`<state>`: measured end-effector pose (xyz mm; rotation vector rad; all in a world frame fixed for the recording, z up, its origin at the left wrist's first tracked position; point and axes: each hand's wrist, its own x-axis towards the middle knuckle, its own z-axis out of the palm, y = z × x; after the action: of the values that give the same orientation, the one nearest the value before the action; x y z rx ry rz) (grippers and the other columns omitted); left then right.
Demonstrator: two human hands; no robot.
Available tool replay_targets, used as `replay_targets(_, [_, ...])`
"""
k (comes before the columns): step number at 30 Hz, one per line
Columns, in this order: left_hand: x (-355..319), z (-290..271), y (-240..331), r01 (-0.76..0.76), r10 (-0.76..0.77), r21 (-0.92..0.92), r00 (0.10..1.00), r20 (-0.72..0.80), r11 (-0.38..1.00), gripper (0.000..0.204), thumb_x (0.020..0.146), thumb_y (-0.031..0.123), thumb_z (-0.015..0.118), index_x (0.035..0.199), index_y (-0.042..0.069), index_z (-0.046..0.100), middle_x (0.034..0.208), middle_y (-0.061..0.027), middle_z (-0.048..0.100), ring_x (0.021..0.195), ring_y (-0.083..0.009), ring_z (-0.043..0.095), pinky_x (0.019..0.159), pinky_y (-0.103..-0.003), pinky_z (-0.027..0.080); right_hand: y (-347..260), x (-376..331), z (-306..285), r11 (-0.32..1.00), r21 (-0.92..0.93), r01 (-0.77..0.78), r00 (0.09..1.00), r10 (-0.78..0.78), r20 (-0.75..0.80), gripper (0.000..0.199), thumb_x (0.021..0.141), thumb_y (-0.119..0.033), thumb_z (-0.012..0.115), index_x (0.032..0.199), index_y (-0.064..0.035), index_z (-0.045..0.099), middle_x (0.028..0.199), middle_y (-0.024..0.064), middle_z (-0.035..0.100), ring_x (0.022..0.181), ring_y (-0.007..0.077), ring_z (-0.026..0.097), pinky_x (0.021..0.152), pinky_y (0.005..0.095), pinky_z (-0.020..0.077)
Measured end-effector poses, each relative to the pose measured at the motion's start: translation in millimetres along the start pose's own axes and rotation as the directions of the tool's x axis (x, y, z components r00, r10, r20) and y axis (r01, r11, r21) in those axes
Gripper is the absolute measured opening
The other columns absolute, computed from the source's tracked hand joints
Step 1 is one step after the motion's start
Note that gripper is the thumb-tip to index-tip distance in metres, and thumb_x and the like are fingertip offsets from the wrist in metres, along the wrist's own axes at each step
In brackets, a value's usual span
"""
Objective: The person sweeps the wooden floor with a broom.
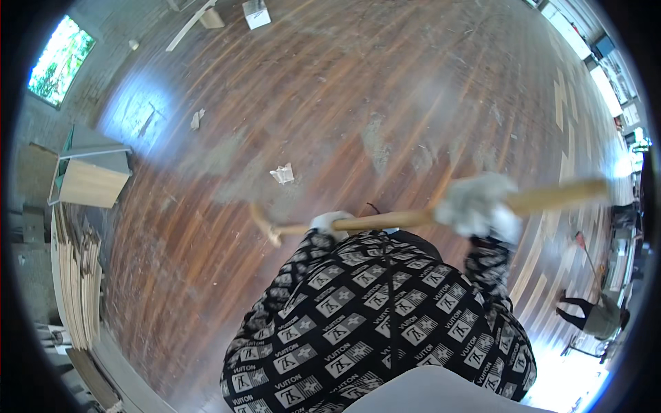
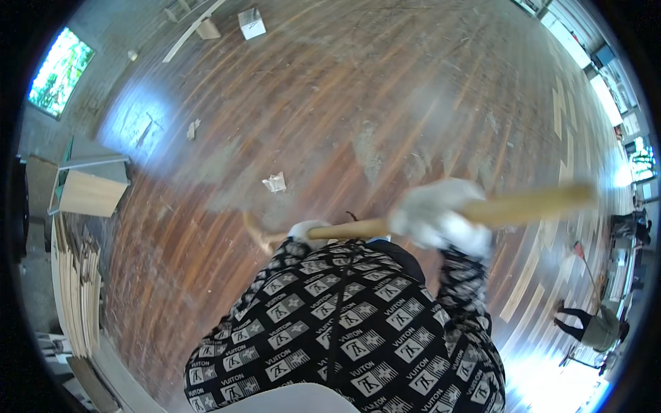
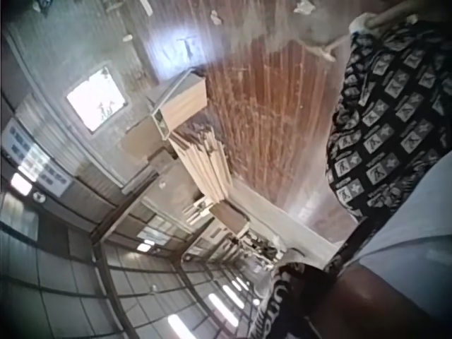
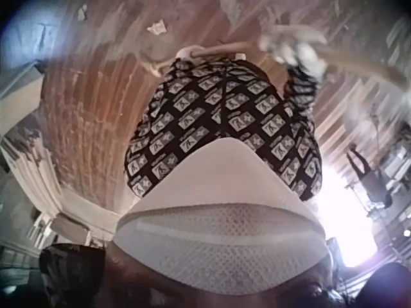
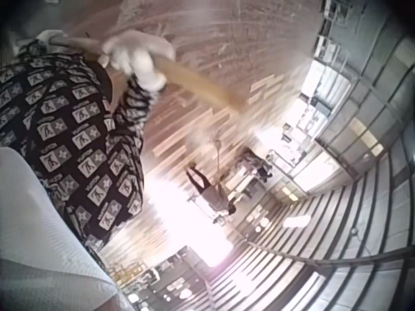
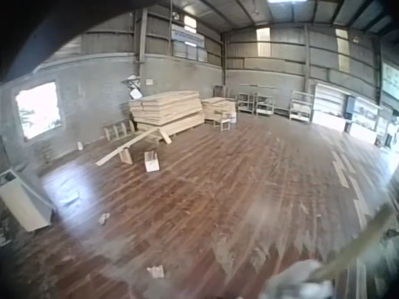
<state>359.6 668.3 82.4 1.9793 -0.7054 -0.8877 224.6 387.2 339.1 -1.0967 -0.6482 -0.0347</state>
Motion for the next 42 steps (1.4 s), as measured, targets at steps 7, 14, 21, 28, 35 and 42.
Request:
replay_targets(7, [-59.9,-18.2,-196.8,0.347,-0.410,0.441,0.910,0.054,0.828,0.038,0.070,0.014,0.073,0.108,0.018,0.069,0.101,-0.0111,0.071,0.096,-0.0296,0.067,0.088,-0.038,0.052,102.7,40.3,46.1,0.856,-0.110,-0.505,0.834,0.451,-0.319,0.027,0.096,-0.022,0.058,0.083,0.0005,0.066,0.069,0.0028,0.062,0.066,0.0115,0.060,0.060,0.0254,0.0478])
replay_targets(14, [-43.5,-5.8,-146.9,0.167,-0.212,0.246,0.962,0.170,0.955,0.036,0.073,0.008,0.069,0.108,0.015,0.069,0.100,-0.0115,0.071,0.094,-0.0257,0.068,0.087,-0.034,0.053,63.1,-1.9,62.9,0.919,-0.068,-0.390,0.836,0.322,-0.445,0.028,0.095,-0.022,0.060,0.078,0.0002,0.065,0.068,0.0030,0.063,0.062,0.0104,0.059,0.059,0.0264,0.0469])
replay_targets(21, [19.7,50.3,-20.2,-0.137,0.099,0.088,0.932,0.349,0.987,0.034,0.076,0.002,0.066,0.109,0.012,0.069,0.099,-0.0118,0.071,0.093,-0.0218,0.069,0.086,-0.031,0.053,-24.1,-71.2,90.4,0.873,-0.407,-0.269,0.845,0.011,-0.534,0.024,0.095,-0.015,0.058,0.080,0.0023,0.065,0.067,0.0067,0.064,0.066,0.0162,0.061,0.064,0.0296,0.0508])
replay_targets(28, [71.6,194.6,117.8,-0.587,0.465,0.067,0.701,0.542,0.807,0.022,0.082,0.008,0.061,0.101,0.013,0.071,0.089,-0.0130,0.071,0.085,-0.0274,0.070,0.078,-0.034,0.055,-111.9,-219.2,128.8,0.665,-0.713,0.222,0.819,-0.524,-0.234,0.026,0.097,-0.012,0.048,0.074,-0.0037,0.058,0.060,0.0052,0.059,0.051,0.0158,0.056,0.053,0.0350,0.0515])
replay_targets(35, [42.8,381.1,230.2,-0.855,0.627,-0.120,0.268,0.732,0.505,0.023,0.078,0.012,0.065,0.099,0.016,0.071,0.088,-0.0134,0.071,0.084,-0.0324,0.068,0.077,-0.039,0.055,-174.3,-313.4,261.1,0.289,-0.942,-0.171,0.698,-0.639,-0.323,0.027,0.099,-0.029,0.055,0.090,-0.0052,0.064,0.057,-0.0006,0.058,0.050,0.0085,0.056,0.066,0.0300,0.0586])
replay_targets(42, [23.0,548.3,259.8,-0.832,0.611,-0.310,0.042,0.790,0.459,0.020,0.078,0.011,0.064,0.094,0.017,0.073,0.076,-0.0142,0.068,0.071,-0.0312,0.066,0.066,-0.038,0.052,-195.5,-347.1,270.8,0.107,-0.875,-0.472,0.713,-0.538,-0.450,0.017,0.086,-0.017,0.070,0.075,-0.0040,0.071,0.054,0.0020,0.060,0.049,0.0122,0.058,0.068,0.0326,0.0578])
